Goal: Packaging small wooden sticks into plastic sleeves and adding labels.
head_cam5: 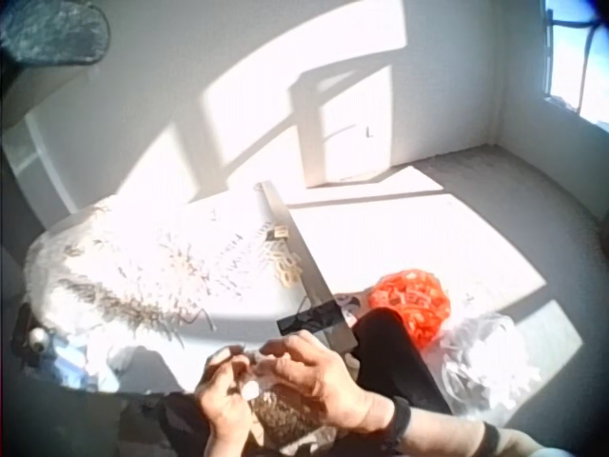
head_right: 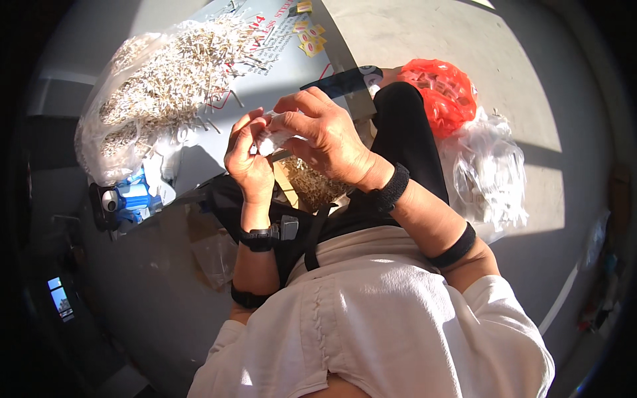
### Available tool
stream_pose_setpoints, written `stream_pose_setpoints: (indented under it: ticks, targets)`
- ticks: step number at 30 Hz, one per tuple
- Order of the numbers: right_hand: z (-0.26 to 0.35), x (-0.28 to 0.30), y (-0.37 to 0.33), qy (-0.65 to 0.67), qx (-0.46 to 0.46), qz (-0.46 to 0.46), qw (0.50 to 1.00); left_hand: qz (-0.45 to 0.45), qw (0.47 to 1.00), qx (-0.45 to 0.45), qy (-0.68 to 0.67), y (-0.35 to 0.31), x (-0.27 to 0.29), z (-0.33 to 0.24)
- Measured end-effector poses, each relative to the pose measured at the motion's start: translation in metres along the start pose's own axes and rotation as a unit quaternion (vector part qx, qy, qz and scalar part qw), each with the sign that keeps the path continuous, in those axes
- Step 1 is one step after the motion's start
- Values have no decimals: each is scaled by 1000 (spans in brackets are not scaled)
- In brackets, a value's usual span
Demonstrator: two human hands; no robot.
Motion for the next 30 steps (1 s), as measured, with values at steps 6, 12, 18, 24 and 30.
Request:
stream_pose_setpoints:
  ticks: [6,12,18,24,30]
  targets:
    - [-52,-5,-28,235,-171,-102,951,-15,958,173,-230,5,5,16]
    - [-84,-50,-53,564,-329,-139,744,0,950,258,-175,2,-10,7]
    - [-65,-11,-24,265,-214,-86,936,26,970,219,-98,6,-12,4]
    - [-70,-18,-27,333,-235,-13,913,80,981,161,-69,14,-20,-16]
    - [-61,-16,-23,402,-225,-36,887,97,994,45,-35,19,-21,-44]
Point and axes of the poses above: each hand's wrist, its own y-axis towards the middle knuckle, its own x-axis out of the back of the hand, z = x × y, the point moved 10 cm from there along y, towards the middle knuckle, and after that the axes turned 6 degrees about x, right-handed, at the moved point
